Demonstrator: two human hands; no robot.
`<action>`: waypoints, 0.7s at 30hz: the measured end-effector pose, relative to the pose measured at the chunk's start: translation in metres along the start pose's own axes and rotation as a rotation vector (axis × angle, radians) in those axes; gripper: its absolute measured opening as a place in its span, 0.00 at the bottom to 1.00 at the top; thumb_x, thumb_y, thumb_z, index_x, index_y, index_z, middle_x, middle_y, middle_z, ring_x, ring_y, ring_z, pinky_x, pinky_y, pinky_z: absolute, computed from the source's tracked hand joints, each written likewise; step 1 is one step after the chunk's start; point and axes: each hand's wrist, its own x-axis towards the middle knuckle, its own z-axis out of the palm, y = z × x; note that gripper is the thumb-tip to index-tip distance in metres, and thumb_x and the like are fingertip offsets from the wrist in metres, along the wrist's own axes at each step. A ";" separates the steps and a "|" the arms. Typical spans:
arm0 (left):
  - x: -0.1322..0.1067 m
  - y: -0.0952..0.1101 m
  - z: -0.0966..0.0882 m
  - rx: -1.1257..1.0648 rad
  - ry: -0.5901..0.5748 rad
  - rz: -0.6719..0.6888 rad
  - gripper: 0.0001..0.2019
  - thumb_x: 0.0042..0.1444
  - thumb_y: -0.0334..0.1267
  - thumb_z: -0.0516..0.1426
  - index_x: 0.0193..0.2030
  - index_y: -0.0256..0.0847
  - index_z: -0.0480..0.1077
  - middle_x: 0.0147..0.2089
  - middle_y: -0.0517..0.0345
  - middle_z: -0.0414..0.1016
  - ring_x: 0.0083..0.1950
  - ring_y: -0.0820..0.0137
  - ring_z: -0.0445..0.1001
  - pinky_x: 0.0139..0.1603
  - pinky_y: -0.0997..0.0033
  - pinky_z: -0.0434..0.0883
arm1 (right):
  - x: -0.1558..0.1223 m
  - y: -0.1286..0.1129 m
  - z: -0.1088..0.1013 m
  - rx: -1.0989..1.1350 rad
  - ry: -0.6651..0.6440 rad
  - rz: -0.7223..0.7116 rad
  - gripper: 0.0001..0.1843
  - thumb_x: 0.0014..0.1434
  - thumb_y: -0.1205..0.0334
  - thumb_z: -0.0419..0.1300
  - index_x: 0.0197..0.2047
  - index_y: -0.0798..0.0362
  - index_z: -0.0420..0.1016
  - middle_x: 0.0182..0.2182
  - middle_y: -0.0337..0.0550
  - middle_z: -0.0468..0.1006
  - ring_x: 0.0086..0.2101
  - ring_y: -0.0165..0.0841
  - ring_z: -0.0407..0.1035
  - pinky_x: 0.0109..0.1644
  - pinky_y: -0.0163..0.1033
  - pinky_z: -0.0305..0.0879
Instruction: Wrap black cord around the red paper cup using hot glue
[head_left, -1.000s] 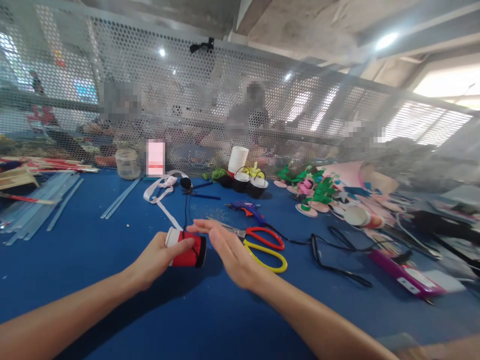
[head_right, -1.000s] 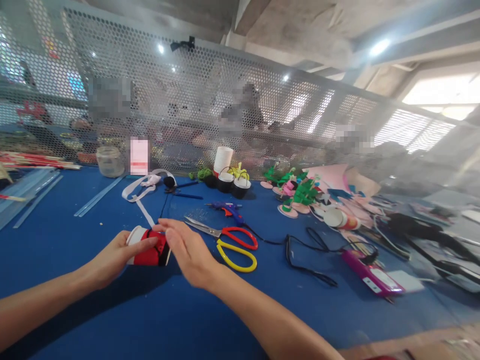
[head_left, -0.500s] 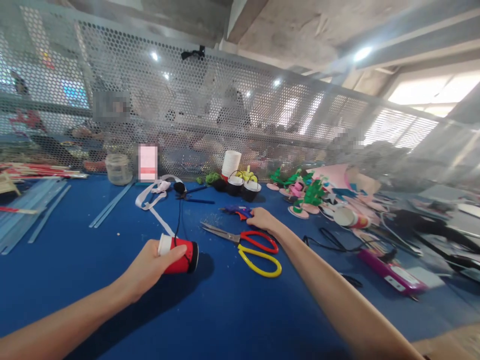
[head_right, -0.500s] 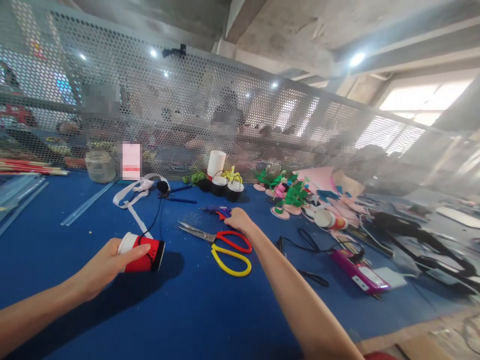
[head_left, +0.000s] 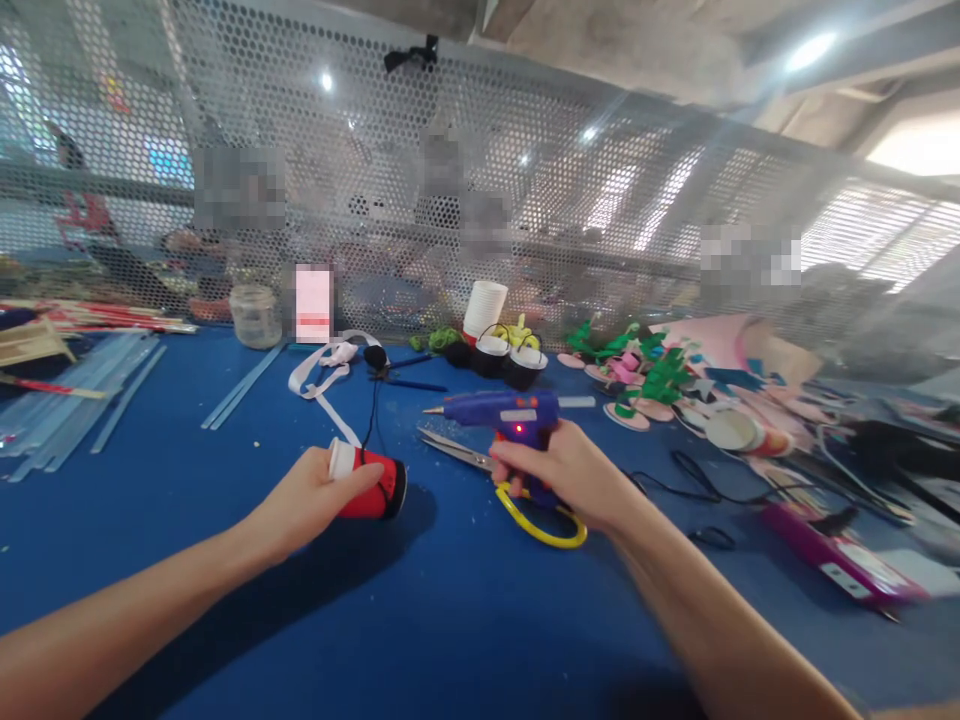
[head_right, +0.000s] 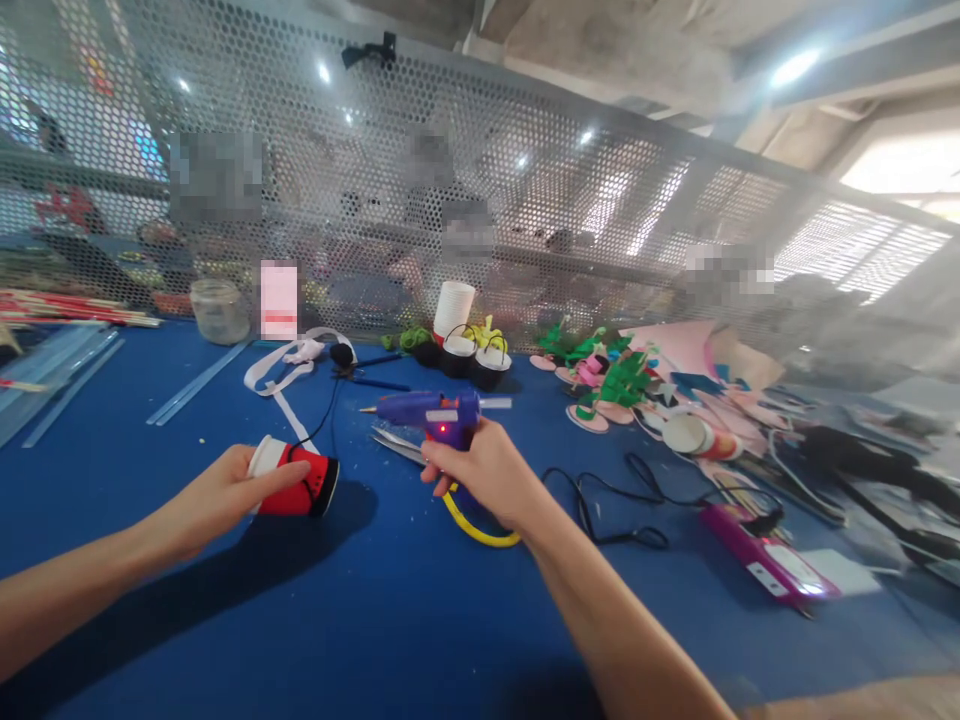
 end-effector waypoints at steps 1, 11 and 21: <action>0.000 0.001 -0.001 0.010 -0.003 -0.013 0.17 0.44 0.50 0.53 0.16 0.38 0.59 0.15 0.68 0.50 0.18 0.78 0.47 0.19 0.75 0.43 | -0.006 -0.001 0.006 -0.018 -0.024 -0.021 0.09 0.48 0.60 0.55 0.28 0.58 0.67 0.17 0.38 0.71 0.16 0.24 0.64 0.20 0.30 0.61; 0.004 0.001 -0.001 -0.049 -0.020 -0.122 0.16 0.41 0.49 0.54 0.20 0.34 0.67 0.15 0.65 0.58 0.18 0.77 0.52 0.20 0.76 0.46 | -0.027 0.011 0.039 -0.170 -0.073 -0.057 0.06 0.48 0.62 0.54 0.24 0.55 0.66 0.14 0.33 0.64 0.15 0.24 0.59 0.15 0.28 0.57; 0.007 -0.003 -0.001 -0.089 0.004 -0.127 0.16 0.38 0.48 0.57 0.19 0.34 0.68 0.14 0.63 0.61 0.17 0.77 0.54 0.19 0.75 0.45 | -0.029 0.011 0.043 -0.294 -0.045 -0.185 0.11 0.48 0.65 0.53 0.17 0.52 0.57 0.12 0.31 0.57 0.14 0.23 0.53 0.16 0.29 0.50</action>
